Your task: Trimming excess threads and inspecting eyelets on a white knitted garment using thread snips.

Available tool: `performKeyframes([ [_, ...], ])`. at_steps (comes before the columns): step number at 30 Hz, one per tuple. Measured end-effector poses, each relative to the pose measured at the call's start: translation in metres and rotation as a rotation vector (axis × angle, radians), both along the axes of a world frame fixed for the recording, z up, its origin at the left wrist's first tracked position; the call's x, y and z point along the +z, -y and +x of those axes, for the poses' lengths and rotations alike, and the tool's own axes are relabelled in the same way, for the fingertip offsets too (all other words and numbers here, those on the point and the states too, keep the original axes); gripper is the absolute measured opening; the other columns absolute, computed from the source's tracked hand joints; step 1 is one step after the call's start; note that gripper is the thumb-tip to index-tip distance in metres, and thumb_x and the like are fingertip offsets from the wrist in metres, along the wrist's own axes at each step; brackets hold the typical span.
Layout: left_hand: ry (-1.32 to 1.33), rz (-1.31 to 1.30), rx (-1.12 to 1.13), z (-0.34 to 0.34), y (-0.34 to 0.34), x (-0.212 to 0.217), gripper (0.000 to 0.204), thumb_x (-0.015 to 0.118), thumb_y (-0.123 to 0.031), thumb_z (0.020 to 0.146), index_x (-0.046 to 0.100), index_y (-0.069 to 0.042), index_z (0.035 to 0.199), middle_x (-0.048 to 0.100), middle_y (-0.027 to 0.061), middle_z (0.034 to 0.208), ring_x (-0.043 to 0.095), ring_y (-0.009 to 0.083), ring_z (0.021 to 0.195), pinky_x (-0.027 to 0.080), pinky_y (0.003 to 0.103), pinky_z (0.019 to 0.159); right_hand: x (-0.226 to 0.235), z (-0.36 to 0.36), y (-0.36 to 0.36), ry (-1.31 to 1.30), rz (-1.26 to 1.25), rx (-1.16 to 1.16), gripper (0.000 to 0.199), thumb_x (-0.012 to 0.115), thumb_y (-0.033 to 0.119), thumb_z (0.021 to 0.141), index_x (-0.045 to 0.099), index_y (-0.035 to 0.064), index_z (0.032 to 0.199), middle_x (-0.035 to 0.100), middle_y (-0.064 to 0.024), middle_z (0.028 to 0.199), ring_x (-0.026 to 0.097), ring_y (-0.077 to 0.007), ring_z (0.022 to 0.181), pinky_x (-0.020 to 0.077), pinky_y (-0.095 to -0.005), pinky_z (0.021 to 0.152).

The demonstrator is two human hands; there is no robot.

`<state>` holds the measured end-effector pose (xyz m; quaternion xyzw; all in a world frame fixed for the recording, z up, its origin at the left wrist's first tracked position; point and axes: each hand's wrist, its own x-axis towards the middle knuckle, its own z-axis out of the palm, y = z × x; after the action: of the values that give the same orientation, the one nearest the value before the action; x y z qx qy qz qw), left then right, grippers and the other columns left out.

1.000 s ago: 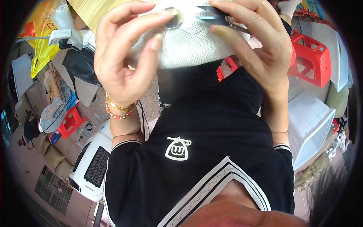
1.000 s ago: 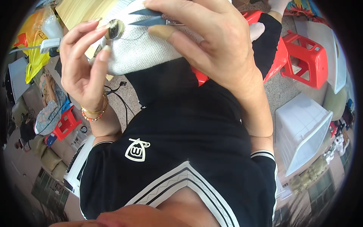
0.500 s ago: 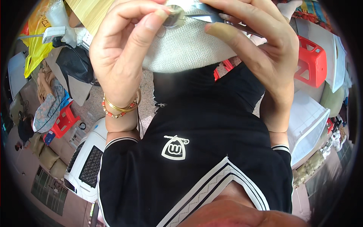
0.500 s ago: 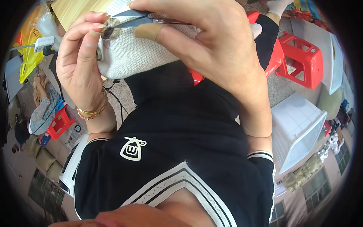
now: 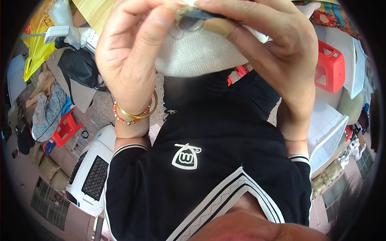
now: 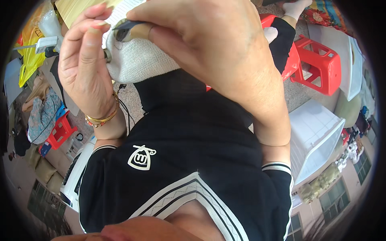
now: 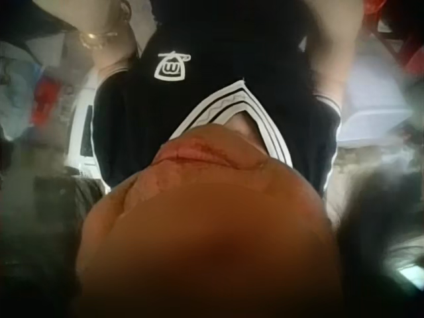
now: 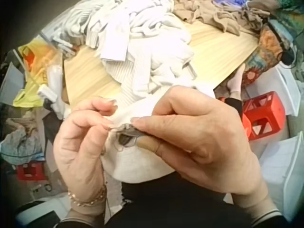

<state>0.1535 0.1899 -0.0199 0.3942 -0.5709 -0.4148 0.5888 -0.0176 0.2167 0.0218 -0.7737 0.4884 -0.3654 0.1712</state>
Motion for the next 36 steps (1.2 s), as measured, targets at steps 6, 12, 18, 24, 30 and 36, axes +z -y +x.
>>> performKeyframes([
  [6, 0.434, -0.434, -0.051, 0.043, 0.010, -0.015, 0.030, 0.082, -0.007, 0.069, 0.070, -0.005, 0.096, 0.063, 0.0085, 0.101, 0.061, 0.0168, 0.088, 0.049, 0.026, 0.070, 0.024, -0.002, -0.003, 0.141, 0.374, -0.027, 0.042, 0.077, 0.002, 0.069, 0.067, 0.0001, 0.109, 0.058, -0.0068, 0.081, 0.054, -0.0140, 0.068, 0.0408, -0.0239, 0.056],
  [12, 0.530, -0.268, -0.119, 0.035, -0.008, -0.007, 0.027, 0.078, 0.003, 0.071, 0.070, 0.000, 0.096, 0.065, 0.0115, 0.099, 0.061, 0.0174, 0.094, 0.048, 0.027, 0.081, 0.005, 0.000, 0.000, 0.138, 0.198, 0.032, 0.041, 0.069, -0.003, 0.066, 0.068, 0.0012, 0.107, 0.056, -0.0070, 0.077, 0.054, -0.0162, 0.068, 0.0399, -0.0250, 0.056],
  [18, 0.482, -0.281, -0.089, 0.032, -0.005, -0.009, 0.018, 0.074, 0.005, 0.076, 0.070, 0.003, 0.094, 0.065, 0.0107, 0.095, 0.062, 0.0156, 0.088, 0.049, 0.024, 0.075, -0.011, 0.005, 0.007, 0.279, 0.144, -0.023, 0.027, 0.067, -0.004, 0.072, 0.070, -0.0015, 0.099, 0.059, -0.0055, 0.074, 0.052, -0.0116, 0.064, 0.0393, -0.0233, 0.055],
  [24, 0.391, -0.330, -0.075, 0.028, 0.003, -0.015, 0.016, 0.075, 0.000, 0.076, 0.071, -0.002, 0.091, 0.064, 0.0053, 0.090, 0.059, 0.0103, 0.075, 0.043, 0.021, 0.061, -0.011, 0.001, 0.010, 0.385, 0.197, 0.014, 0.020, 0.070, 0.000, 0.079, 0.069, -0.0030, 0.099, 0.062, -0.0060, 0.076, 0.053, -0.0109, 0.065, 0.0398, -0.0222, 0.057],
  [30, 0.342, -0.230, -0.073, 0.025, 0.001, -0.011, 0.020, 0.075, -0.003, 0.077, 0.070, -0.002, 0.096, 0.064, 0.0048, 0.091, 0.058, 0.0103, 0.075, 0.043, 0.023, 0.064, -0.015, -0.002, 0.011, 0.424, 0.250, 0.020, 0.021, 0.070, 0.001, 0.080, 0.069, -0.0033, 0.101, 0.062, -0.0062, 0.075, 0.054, -0.0111, 0.066, 0.0408, -0.0228, 0.058],
  [36, 0.441, -0.300, -0.028, 0.017, 0.000, -0.008, 0.021, 0.079, -0.003, 0.072, 0.072, -0.003, 0.091, 0.065, 0.0051, 0.092, 0.059, 0.0089, 0.074, 0.043, 0.019, 0.060, -0.014, -0.003, 0.009, 0.460, 0.249, 0.044, 0.025, 0.067, -0.003, 0.078, 0.069, -0.0033, 0.103, 0.062, -0.0074, 0.076, 0.055, -0.0124, 0.067, 0.0418, -0.0236, 0.058],
])
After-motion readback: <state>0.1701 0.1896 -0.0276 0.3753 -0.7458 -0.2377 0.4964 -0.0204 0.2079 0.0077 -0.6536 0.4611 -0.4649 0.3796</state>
